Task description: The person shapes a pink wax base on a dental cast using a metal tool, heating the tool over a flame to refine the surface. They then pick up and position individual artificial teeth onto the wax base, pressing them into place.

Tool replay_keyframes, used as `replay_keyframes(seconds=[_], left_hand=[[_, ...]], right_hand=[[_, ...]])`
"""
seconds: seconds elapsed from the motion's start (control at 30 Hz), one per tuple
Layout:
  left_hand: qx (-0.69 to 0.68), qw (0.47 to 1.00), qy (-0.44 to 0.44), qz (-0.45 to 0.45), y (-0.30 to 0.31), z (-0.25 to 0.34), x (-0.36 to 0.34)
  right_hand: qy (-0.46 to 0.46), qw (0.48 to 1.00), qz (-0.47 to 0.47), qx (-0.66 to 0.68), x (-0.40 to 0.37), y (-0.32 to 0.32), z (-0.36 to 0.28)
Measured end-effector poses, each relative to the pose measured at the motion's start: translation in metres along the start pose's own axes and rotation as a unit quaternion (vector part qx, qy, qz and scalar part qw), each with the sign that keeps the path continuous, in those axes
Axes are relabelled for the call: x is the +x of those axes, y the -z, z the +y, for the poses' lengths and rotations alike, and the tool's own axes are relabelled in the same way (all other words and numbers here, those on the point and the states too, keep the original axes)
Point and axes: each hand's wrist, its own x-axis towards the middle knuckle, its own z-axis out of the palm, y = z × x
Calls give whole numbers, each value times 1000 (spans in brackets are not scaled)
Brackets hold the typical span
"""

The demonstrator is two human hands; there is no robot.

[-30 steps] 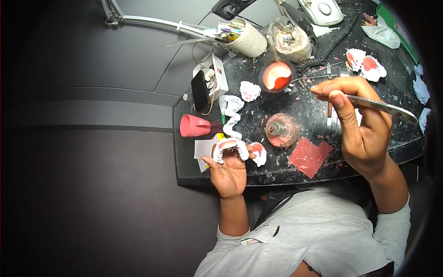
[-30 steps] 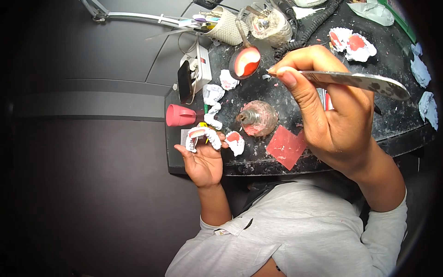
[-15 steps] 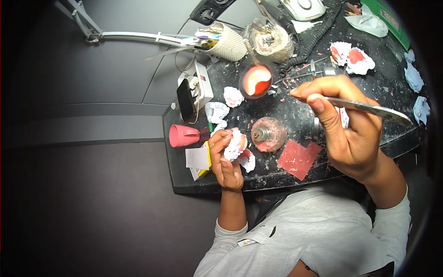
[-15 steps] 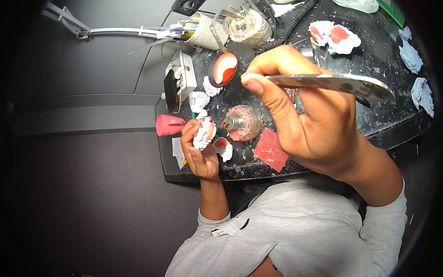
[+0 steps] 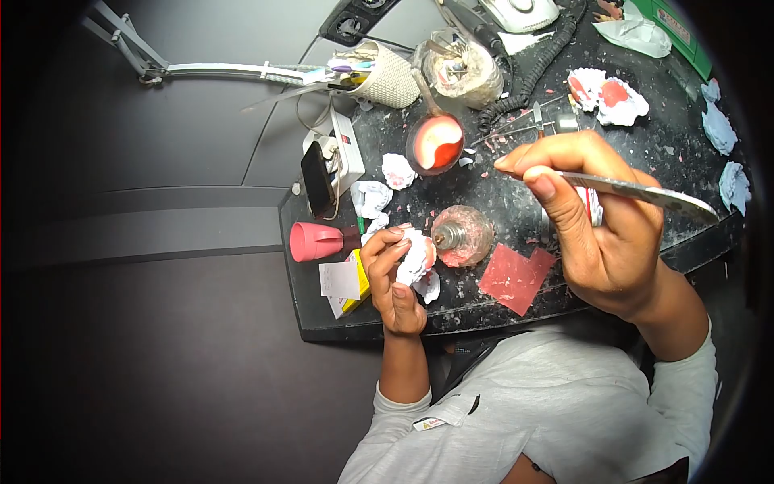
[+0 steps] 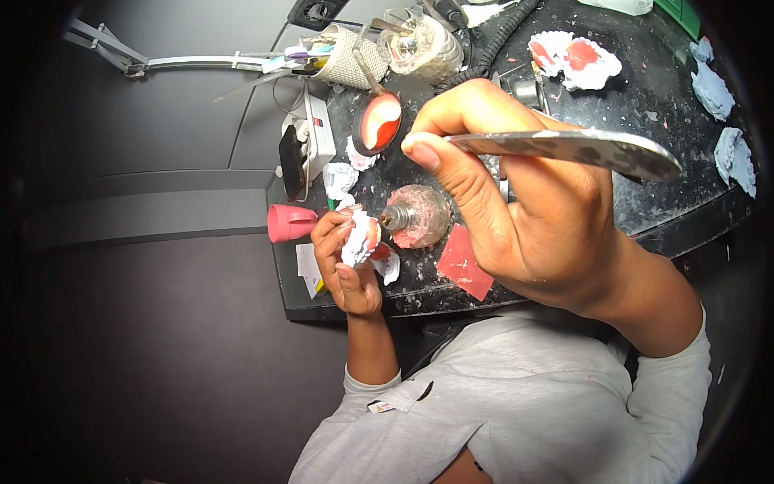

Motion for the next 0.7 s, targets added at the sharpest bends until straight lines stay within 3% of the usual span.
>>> replay_keyframes(seconds=[0.2, 0.27, 0.33, 0.4, 0.43, 0.53, 0.7], left_hand=[[-44, 999, 13, 16, 6, 8, -7], [-137, 987, 63, 53, 7, 9, -11], [-194, 970, 109, 94, 6, 17, -15], [-364, 897, 222, 119, 11, 22, -18], [-367, 884, 254, 138, 14, 22, -20], [-418, 859, 272, 113, 27, 20, -25], [-449, 835, 279, 154, 30, 29, -24]], right_hand=[[-9, 1000, -6, 13, -2, 0, 1], [-23, 1000, -15, -2, -2, 2, 0], [-25, 1000, -16, 0, -1, 2, -3], [-48, 999, -19, 12, -1, 2, -4], [-44, 999, -19, 15, -1, 2, -3], [-40, 999, -24, 26, -1, 0, -1], [-56, 998, -31, 30, -1, 0, 1]])
